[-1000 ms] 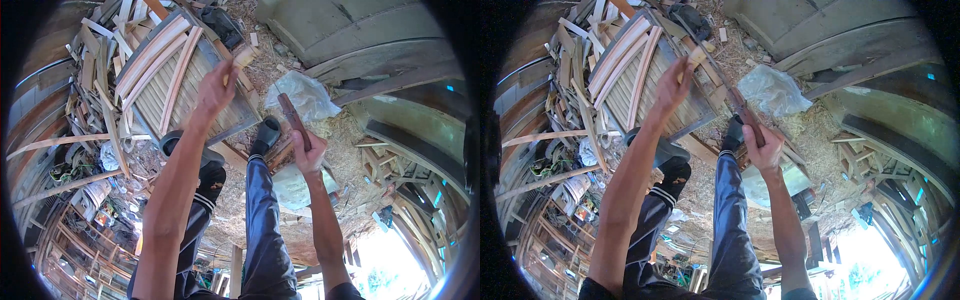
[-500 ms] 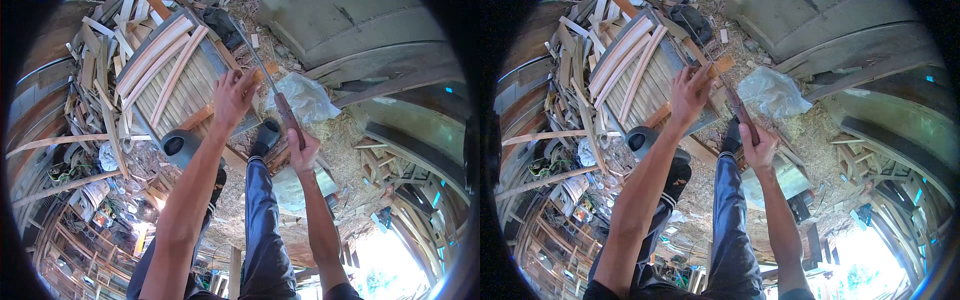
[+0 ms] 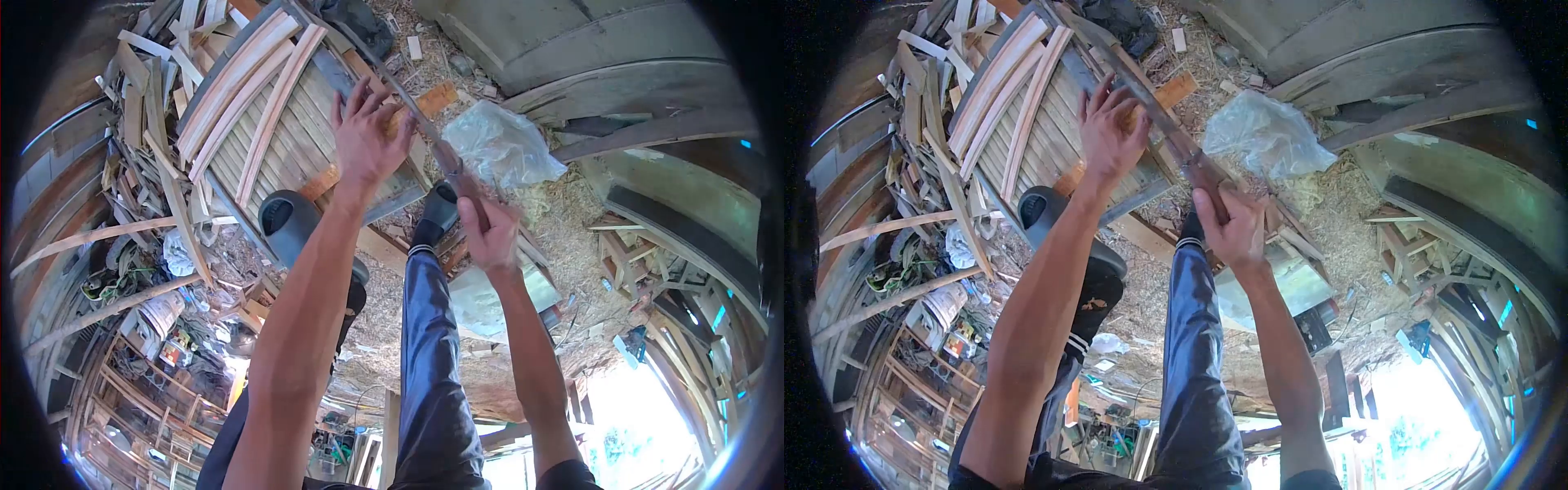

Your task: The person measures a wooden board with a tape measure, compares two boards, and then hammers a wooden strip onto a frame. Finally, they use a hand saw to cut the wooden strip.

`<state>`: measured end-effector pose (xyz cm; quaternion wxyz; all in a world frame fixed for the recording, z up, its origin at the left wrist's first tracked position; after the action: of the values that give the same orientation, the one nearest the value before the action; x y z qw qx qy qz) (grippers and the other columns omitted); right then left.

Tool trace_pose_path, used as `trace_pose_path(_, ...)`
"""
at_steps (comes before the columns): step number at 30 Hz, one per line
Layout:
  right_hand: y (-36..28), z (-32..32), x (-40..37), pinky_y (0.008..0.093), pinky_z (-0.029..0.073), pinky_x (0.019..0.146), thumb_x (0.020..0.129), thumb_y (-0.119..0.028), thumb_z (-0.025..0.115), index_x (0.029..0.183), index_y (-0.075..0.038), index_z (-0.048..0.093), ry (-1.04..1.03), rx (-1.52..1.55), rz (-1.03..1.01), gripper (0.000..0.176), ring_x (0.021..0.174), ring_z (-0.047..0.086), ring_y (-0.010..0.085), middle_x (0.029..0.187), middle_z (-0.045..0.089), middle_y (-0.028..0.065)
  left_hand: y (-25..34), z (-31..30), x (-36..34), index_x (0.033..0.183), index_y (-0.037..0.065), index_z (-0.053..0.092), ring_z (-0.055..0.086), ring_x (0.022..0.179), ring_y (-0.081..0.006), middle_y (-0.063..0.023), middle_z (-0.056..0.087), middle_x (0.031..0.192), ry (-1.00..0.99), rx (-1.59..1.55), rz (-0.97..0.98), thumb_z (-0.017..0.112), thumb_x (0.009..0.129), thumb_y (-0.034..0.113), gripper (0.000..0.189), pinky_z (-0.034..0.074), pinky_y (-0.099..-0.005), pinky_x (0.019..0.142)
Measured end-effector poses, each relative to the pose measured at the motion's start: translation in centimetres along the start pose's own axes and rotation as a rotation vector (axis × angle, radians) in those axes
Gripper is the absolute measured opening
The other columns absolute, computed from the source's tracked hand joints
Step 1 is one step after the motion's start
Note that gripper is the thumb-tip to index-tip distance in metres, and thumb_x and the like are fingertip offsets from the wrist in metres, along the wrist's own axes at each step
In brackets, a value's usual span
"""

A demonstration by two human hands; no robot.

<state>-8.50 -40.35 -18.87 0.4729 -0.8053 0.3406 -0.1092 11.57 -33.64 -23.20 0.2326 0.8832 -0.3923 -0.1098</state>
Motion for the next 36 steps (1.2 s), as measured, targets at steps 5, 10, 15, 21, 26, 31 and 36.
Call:
trace_pose_path(5,-2.0,-0.8,0.0,0.0407,0.036,0.047,0.087,-0.017,0.067,0.064,-0.001,0.055,0.04,-0.088,-0.016,0.03,0.048,0.05,0.0307,0.054,0.047,0.0142,-0.2,0.4,0.4,0.096,0.016,0.074,0.04,0.134,-0.0259,-0.0025,0.07,0.105,-0.073,-0.065,-0.03,0.061,0.081,0.033,0.026,0.012,-0.0509,0.116)
trace_pose_path(10,-1.0,-1.2,0.6,0.0403,0.036,0.047,0.087,-0.017,0.066,0.063,-0.001,0.055,0.06,-0.085,-0.057,0.031,0.047,0.049,0.0309,0.054,0.047,0.014,-0.2,0.6,0.5,0.096,0.015,0.074,0.041,0.132,-0.0255,-0.0034,0.071,0.102,-0.096,-0.057,-0.038,0.061,0.081,0.034,0.028,0.011,-0.0509,0.116)
trace_pose_path(15,0.4,-0.6,0.0,0.0387,0.036,0.047,0.089,-0.021,0.064,0.066,0.001,0.056,-0.027,-0.009,0.082,0.033,0.046,0.048,0.0288,0.054,0.049,0.0124,-0.1,0.7,0.4,0.095,0.013,0.074,0.041,0.131,-0.0255,-0.0043,0.071,0.1,-0.128,0.034,-0.024,0.062,0.082,0.036,0.029,0.012,-0.0516,0.116)
trace_pose_path(21,1.9,-2.2,-3.2,0.0355,0.036,0.046,0.091,-0.025,0.063,0.069,0.001,0.062,-0.055,-0.031,0.166,0.034,0.044,0.047,0.0208,0.052,0.049,0.0107,0.3,0.3,0.5,0.095,0.01,0.073,0.043,0.13,-0.0266,-0.0052,0.071,0.094,-0.092,-0.031,-0.048,0.061,0.081,0.03,0.027,0.015,-0.0508,0.116)
trace_pose_path(26,2.2,-2.1,-1.9,0.035,0.035,0.045,0.091,-0.028,0.063,0.068,0.003,0.061,-0.055,-0.014,0.21,0.039,0.043,0.046,0.0173,0.051,0.049,0.0116,0.2,0.4,0.4,0.098,0.012,0.073,0.042,0.13,-0.0252,-0.003,0.071,0.095,-0.089,-0.009,-0.028,0.061,0.083,0.031,0.027,0.015,-0.0505,0.116)
trace_pose_path(31,2.2,-1.0,-0.5,0.0373,0.038,0.046,0.089,-0.027,0.066,0.068,0.002,0.062,-0.126,-0.021,0.253,0.037,0.044,0.051,0.0233,0.052,0.052,0.0139,0.2,0.1,0.5,0.094,0.01,0.074,0.041,0.131,-0.0244,-0.0041,0.071,0.097,-0.057,-0.027,-0.03,0.059,0.086,0.039,0.033,0.014,-0.0499,0.116)
trace_pose_path(36,4.3,-3.0,-6.0,0.0366,0.039,0.047,0.092,-0.036,0.063,0.075,0.003,0.066,-0.095,-0.026,0.342,0.043,0.046,0.052,0.0179,0.051,0.05,0.0133,-0.3,0.4,0.3,0.089,0.009,0.074,0.041,0.132,-0.0237,-0.0045,0.071,0.096,-0.083,-0.019,-0.065,0.056,0.089,0.046,0.041,0.013,-0.0496,0.116)
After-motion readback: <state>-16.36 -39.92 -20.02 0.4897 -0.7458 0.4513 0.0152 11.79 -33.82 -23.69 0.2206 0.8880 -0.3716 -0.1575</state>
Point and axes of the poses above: each hand's wrist, its own x-axis towards the middle knuckle, its own z-axis out of the palm, y = z × x, the point moved 8 cm from there along x, towards the middle knuckle
